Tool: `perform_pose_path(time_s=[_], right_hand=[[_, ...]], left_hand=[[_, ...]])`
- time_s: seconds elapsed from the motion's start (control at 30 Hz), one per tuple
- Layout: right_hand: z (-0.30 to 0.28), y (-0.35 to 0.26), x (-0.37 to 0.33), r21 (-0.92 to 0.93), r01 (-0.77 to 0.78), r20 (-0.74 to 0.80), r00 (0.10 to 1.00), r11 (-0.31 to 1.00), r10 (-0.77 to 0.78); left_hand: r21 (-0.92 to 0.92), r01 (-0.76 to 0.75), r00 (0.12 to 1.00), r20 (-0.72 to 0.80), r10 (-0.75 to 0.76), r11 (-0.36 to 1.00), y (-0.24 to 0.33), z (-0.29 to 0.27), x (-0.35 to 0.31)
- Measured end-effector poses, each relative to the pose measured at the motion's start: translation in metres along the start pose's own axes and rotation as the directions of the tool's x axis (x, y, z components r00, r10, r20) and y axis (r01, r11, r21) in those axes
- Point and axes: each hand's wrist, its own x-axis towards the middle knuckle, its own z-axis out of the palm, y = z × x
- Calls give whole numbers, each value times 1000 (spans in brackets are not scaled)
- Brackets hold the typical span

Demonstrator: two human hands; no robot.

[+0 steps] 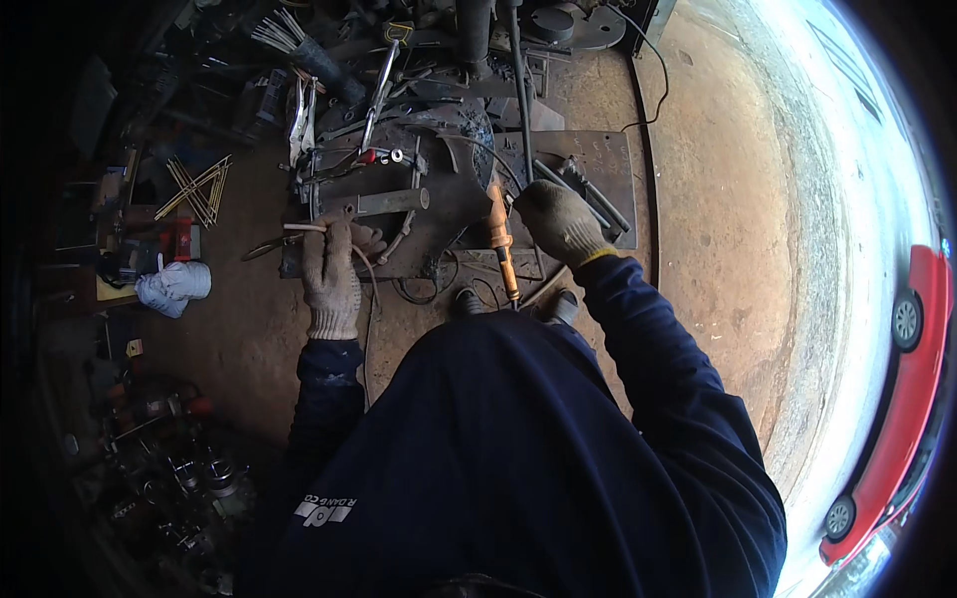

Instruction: The person fits and positions metal rods onto a clamped metal assembly, welds the pieces together with an electrode holder, and grinds the metal assembly using an angle grinder.

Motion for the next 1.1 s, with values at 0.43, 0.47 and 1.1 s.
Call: perform_pose_path(time_s=[0.43,0.47,1.1], right_hand=[[14,-14,81,66,28,18,999,997,-29],[17,-15,87,89,-51,19,999,995,50],[41,-13,157,160,50,134,988,986,-72]], left_hand=[[384,63,953,251,-170,921,-27,-1,22],[385,69,953,246,-174,920,-34,-2,26],[467,-353,895,422,146,811,-54,96,108]])
